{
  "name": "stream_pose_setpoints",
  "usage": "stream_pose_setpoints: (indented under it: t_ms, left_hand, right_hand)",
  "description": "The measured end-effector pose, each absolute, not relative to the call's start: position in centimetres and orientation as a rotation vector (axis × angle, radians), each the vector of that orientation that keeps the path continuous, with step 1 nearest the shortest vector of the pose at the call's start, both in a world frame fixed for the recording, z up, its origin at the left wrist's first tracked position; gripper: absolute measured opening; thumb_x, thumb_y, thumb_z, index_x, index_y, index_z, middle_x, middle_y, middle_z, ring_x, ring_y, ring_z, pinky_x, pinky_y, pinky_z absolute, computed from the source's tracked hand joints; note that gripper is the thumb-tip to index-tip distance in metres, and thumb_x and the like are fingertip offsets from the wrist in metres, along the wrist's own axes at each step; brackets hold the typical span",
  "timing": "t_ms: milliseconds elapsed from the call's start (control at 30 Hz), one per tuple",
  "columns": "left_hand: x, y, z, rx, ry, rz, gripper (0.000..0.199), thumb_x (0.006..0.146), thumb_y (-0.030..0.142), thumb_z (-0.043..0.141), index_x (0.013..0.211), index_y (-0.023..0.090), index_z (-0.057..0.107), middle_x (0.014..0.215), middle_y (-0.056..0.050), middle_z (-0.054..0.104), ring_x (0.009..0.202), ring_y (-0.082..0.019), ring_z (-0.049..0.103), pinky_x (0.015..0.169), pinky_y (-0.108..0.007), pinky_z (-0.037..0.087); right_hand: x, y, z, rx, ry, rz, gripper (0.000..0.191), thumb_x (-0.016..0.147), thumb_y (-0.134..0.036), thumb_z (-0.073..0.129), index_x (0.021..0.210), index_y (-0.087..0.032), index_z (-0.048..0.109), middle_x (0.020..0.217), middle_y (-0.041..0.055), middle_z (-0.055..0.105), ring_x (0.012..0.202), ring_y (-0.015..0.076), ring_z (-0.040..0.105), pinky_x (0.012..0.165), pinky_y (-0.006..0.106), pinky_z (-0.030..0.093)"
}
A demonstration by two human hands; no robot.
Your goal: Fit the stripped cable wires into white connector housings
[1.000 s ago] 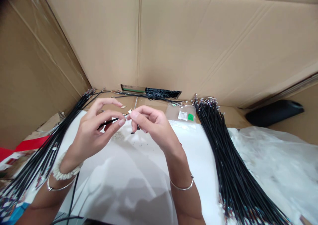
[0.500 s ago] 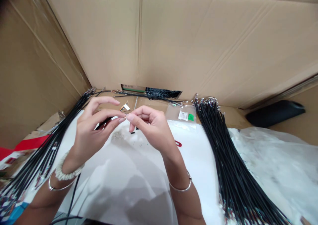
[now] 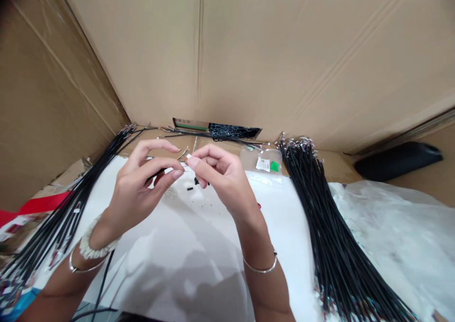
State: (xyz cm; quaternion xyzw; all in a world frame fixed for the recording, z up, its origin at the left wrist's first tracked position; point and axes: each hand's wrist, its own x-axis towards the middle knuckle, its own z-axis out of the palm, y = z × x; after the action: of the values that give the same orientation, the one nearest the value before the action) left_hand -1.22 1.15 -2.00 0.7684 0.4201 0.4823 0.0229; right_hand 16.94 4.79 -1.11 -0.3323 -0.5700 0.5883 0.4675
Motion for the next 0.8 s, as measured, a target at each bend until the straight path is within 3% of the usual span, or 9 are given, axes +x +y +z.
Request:
stream_pose_setpoints:
  t_ms: [133, 333, 600, 800]
  left_hand:
    - [-1.4, 0.9, -1.6, 2.323, 1.336, 1.462, 0.007, 0.097, 0.02, 0.065, 0.092, 0.019, 0.07, 0.115, -0.009, 0.063, 0.076, -0.011, 0.059, 0.053, -0.021, 0.041]
    - [-1.7, 0.9, -1.3, 2.228, 1.34, 1.417, 0.009, 0.098, 0.02, 0.063, 0.094, 0.018, 0.071, 0.117, -0.007, 0.063, 0.065, -0.007, 0.05, 0.054, -0.02, 0.042]
    - [-2.1, 0.7, -1.1, 2.143, 1.356, 1.424, 0.009, 0.099, 0.022, 0.063, 0.094, 0.02, 0.07, 0.114, -0.008, 0.062, 0.099, -0.016, 0.062, 0.06, -0.021, 0.047]
    - [-2.2, 0.7, -1.0, 2.088, 1.353, 1.402, 0.01, 0.1, 0.023, 0.061, 0.094, 0.021, 0.069, 0.115, -0.007, 0.061, 0.101, -0.015, 0.062, 0.061, -0.02, 0.048]
  right_hand:
    - [17.4, 5.1, -1.0, -0.817, -1.409, 1.522, 0.015, 0.086, -0.028, 0.075, 0.073, -0.02, 0.071, 0.051, -0.0073, 0.049, 0.049, 0.008, 0.039, 0.052, 0.025, 0.034]
    - [17.6, 5.7, -1.4, -0.741, -1.454, 1.683, 0.014, 0.09, -0.027, 0.072, 0.078, -0.02, 0.075, 0.05, -0.0072, 0.051, 0.048, 0.0078, 0.04, 0.055, 0.025, 0.037]
    - [17.4, 6.2, -2.3, -0.68, -1.527, 1.747, 0.013, 0.091, -0.035, 0.074, 0.088, -0.022, 0.077, 0.053, -0.0063, 0.059, 0.048, 0.0076, 0.046, 0.056, 0.025, 0.039]
    - [17.1, 6.1, -2.2, -0.679, -1.521, 1.755, 0.015, 0.089, -0.038, 0.076, 0.09, -0.023, 0.078, 0.052, -0.0066, 0.057, 0.048, 0.009, 0.046, 0.053, 0.026, 0.039]
